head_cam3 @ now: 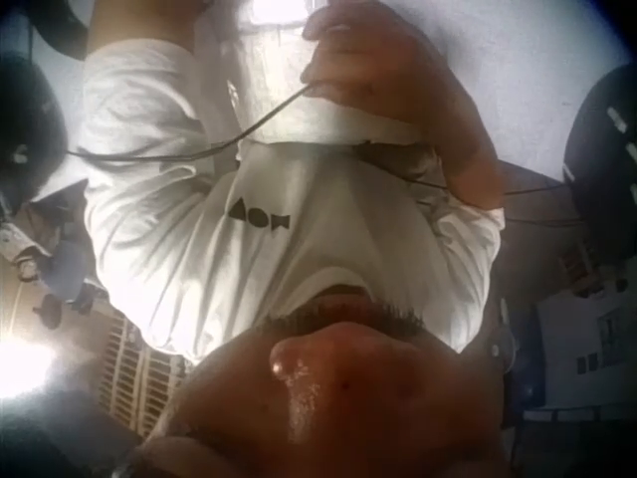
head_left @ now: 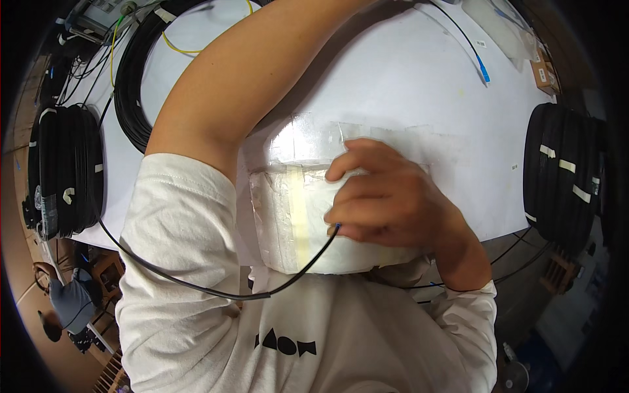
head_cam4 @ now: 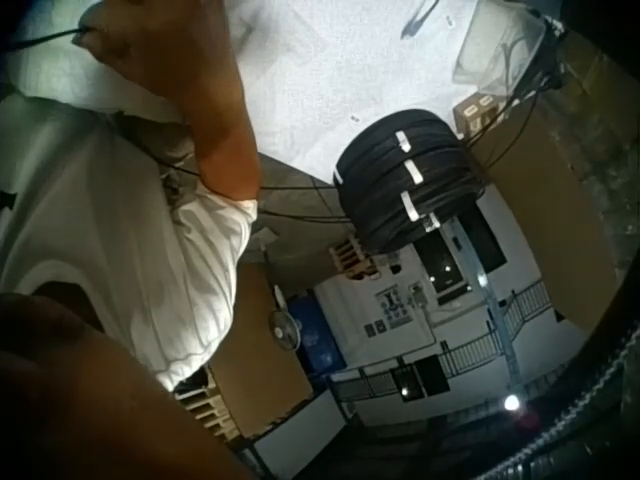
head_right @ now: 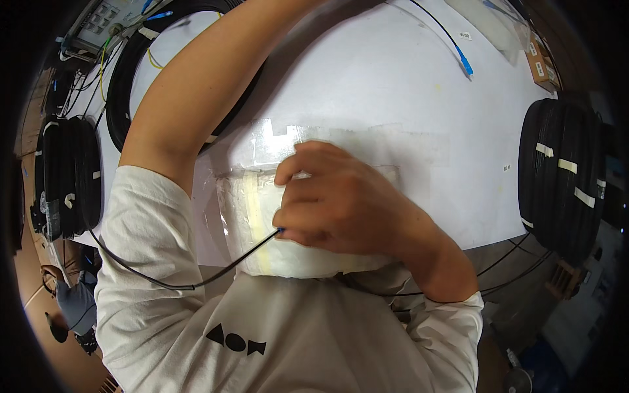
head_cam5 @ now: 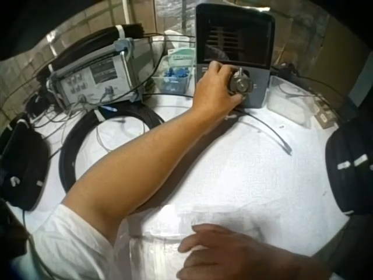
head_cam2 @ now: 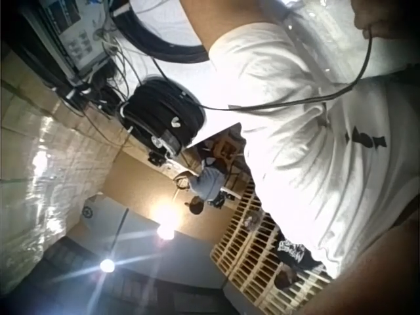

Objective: The recorder uses a specialized handheld inspection probe to examine the end-face of fiber optic connectors, with the live feed displayed on an external monitor for quality check.

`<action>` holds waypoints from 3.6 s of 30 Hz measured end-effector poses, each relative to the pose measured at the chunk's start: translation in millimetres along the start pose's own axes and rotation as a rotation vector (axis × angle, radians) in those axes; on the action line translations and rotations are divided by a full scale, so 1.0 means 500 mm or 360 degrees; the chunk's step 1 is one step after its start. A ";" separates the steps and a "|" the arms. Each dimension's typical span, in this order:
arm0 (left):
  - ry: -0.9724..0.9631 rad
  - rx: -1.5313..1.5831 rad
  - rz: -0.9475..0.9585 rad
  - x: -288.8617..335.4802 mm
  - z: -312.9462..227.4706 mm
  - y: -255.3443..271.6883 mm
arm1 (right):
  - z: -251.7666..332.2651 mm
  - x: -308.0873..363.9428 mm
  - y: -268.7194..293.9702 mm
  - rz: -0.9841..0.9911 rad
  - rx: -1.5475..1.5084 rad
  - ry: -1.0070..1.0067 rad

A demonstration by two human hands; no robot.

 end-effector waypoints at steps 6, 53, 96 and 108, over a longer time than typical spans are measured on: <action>-0.0082 -0.0051 -0.0044 -0.003 -0.001 -0.004 | -0.005 -0.002 0.003 -0.0097 0.0089 0.0007; -0.0009 -0.0098 0.0004 0.001 -0.007 -0.002 | 0.001 0.004 0.002 0.0085 -0.0124 -0.0002; -0.0230 -0.0089 -0.0231 -0.006 0.031 -0.017 | -0.088 0.018 0.245 -0.0587 0.1071 -0.0196; -0.0194 -0.0006 -0.0210 -0.011 0.039 -0.030 | -0.213 -0.017 0.400 -0.1412 0.1356 0.0117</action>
Point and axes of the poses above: each hand's wrist, its own x-axis away from the middle knuckle, its own y-axis out of the back of the hand, z = x × y, the point moved 7 cm from there along -x, towards the middle knuckle
